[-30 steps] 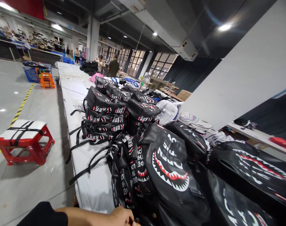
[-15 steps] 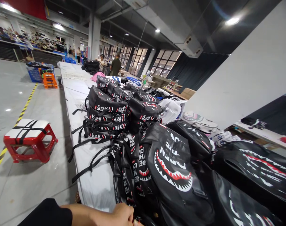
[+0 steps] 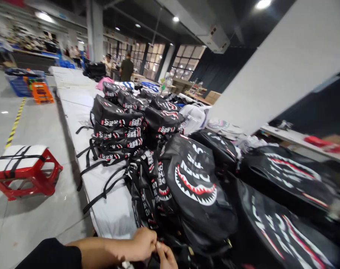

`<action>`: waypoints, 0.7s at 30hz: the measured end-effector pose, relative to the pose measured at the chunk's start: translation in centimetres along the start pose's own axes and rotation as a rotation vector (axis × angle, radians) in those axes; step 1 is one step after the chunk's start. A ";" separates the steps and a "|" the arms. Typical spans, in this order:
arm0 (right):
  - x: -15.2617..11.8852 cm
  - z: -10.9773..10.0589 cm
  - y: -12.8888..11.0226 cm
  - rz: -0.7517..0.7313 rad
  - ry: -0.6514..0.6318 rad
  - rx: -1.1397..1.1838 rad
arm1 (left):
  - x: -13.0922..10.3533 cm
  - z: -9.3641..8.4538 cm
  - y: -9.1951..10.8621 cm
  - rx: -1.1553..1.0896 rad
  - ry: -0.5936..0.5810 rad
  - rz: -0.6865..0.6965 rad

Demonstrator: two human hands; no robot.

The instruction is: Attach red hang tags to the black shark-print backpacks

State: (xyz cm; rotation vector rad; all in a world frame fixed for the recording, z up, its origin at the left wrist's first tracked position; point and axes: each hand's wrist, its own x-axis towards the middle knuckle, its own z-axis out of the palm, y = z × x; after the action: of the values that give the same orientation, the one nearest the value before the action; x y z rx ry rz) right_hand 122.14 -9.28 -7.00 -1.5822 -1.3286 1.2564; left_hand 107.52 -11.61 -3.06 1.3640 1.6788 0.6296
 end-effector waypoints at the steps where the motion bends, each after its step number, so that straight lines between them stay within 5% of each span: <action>1: -0.4 0.3 -0.4 0.029 -0.023 0.045 | -0.4 -0.3 0.2 0.053 0.036 0.012; 5: -2.0 1.4 -2.5 0.068 0.022 0.260 | -1.1 -0.8 0.3 0.138 -0.072 0.078; 10: -2.8 2.3 -3.3 0.142 0.057 0.422 | -1.3 -1.1 0.1 0.185 -0.063 0.083; 21: -3.5 2.7 -3.4 0.198 0.106 0.486 | -1.6 -2.1 0.2 0.293 -0.107 0.143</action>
State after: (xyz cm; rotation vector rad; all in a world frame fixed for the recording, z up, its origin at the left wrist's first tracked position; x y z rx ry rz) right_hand 118.53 -12.15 -3.72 -1.4245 -0.7374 1.4587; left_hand 105.87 -12.79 -1.38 1.7067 1.6432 0.3916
